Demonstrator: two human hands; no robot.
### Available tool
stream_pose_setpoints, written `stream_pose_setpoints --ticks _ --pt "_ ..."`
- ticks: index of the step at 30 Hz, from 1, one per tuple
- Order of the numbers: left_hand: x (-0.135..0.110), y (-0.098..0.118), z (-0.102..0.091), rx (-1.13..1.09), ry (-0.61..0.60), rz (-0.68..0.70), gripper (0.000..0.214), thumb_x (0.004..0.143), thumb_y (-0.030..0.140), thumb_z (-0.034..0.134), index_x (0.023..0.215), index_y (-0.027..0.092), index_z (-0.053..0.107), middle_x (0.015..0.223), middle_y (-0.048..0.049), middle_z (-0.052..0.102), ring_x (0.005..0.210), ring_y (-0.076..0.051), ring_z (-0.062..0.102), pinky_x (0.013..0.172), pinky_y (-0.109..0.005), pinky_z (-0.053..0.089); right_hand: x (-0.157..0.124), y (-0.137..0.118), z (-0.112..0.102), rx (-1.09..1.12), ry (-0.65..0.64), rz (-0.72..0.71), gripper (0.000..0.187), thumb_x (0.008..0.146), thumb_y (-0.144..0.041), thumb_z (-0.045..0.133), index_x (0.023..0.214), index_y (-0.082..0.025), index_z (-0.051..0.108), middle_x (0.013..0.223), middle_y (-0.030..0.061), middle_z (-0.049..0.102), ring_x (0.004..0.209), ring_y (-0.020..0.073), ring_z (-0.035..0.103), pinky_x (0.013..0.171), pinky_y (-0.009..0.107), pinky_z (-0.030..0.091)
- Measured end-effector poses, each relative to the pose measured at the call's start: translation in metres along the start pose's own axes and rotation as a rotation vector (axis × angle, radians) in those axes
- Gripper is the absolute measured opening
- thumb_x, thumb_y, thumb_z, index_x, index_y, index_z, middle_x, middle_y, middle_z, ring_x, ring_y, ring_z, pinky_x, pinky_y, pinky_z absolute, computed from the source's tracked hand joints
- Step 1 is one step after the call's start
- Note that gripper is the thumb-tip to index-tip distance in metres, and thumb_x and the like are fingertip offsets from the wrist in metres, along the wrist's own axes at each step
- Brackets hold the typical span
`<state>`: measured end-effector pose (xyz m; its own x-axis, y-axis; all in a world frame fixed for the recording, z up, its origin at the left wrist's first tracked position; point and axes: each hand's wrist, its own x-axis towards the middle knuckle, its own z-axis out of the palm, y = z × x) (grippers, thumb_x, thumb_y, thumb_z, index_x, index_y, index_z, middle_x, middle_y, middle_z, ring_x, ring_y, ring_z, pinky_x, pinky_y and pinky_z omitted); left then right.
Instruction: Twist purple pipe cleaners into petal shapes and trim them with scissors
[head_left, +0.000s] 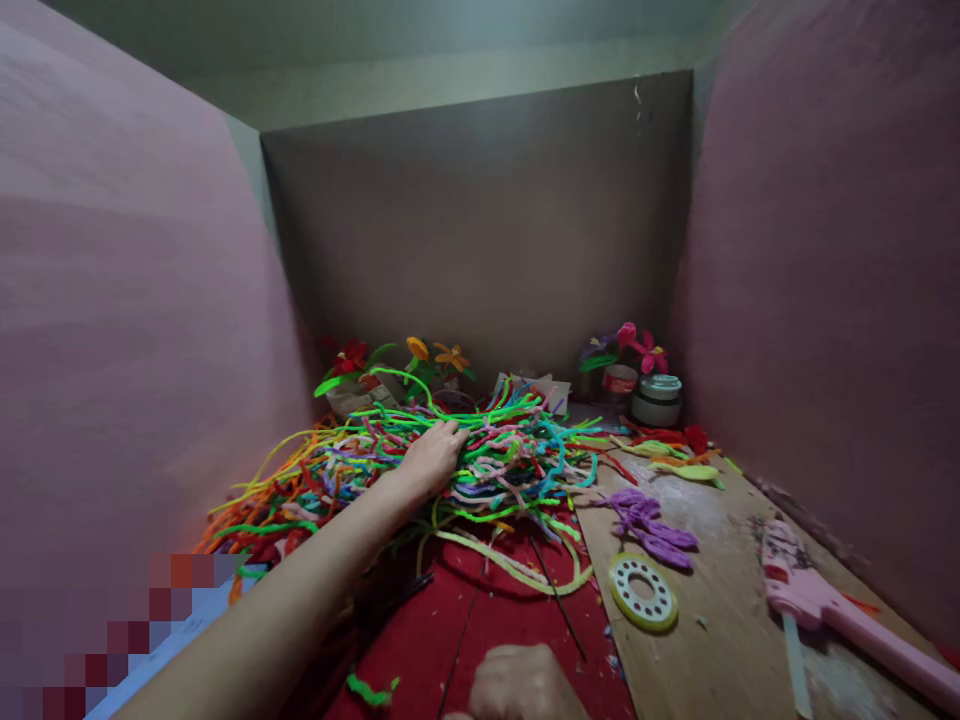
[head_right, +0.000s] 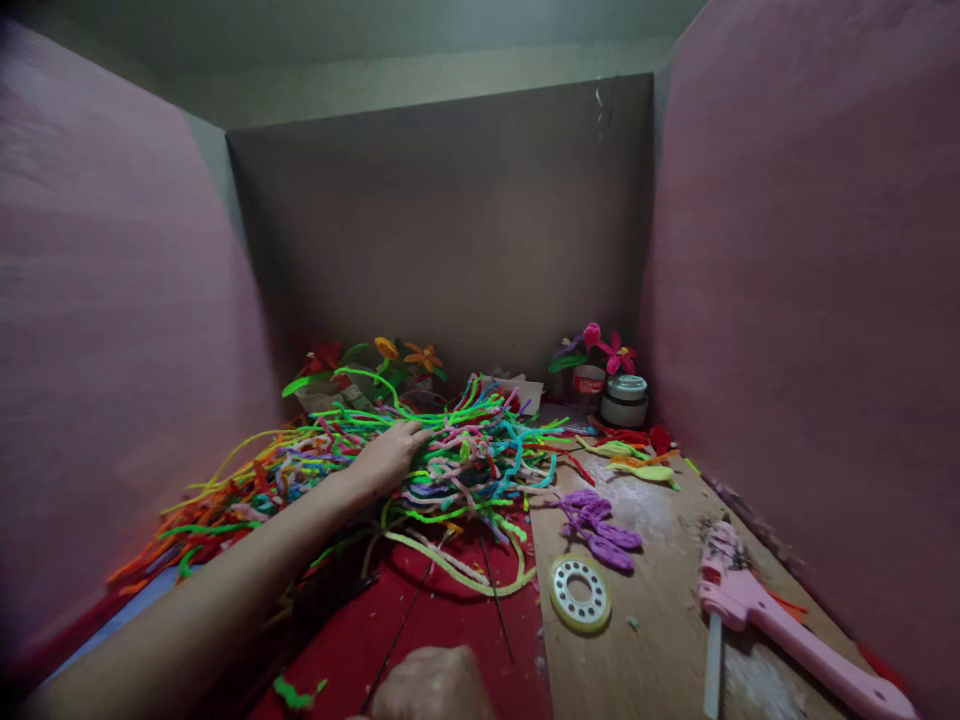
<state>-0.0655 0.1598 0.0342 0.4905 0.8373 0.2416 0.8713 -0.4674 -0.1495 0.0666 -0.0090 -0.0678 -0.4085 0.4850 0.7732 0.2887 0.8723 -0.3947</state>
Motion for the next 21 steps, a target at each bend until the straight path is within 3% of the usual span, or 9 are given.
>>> stream_pose_setpoints --ticks 5,10,21 --pt "-0.009 0.005 0.006 0.014 0.061 -0.031 0.034 0.083 0.011 0.036 0.109 0.018 0.057 0.098 -0.0092 0.056 0.095 -0.02 0.048 0.08 -0.029 0.041 0.003 -0.003 -0.004 -0.024 0.079 -0.052 0.042 0.08 -0.024 0.041 0.041 -0.017 0.028 0.033 -0.0054 0.027 0.034 0.0059 0.023 0.035 0.019 0.018" --pt "-0.015 0.008 0.013 0.022 0.118 -0.037 0.032 0.083 0.011 0.037 0.108 0.016 0.057 0.098 -0.0091 0.057 0.095 -0.02 0.047 0.081 -0.029 0.042 0.006 -0.005 -0.005 -0.026 0.138 -0.06 0.046 0.083 -0.024 0.039 0.04 -0.016 0.027 0.032 -0.0053 0.029 0.033 0.0051 0.022 0.034 0.019 0.018" --pt "-0.027 0.013 0.025 0.034 0.195 -0.038 0.033 0.082 0.01 0.039 0.11 0.014 0.054 0.098 -0.0087 0.057 0.092 -0.019 0.048 0.082 -0.031 0.041 0.014 -0.016 -0.015 -0.074 0.134 -0.025 0.052 0.088 -0.03 0.034 0.039 -0.015 0.023 0.031 -0.0043 0.032 0.033 0.0042 0.023 0.034 0.019 0.018"
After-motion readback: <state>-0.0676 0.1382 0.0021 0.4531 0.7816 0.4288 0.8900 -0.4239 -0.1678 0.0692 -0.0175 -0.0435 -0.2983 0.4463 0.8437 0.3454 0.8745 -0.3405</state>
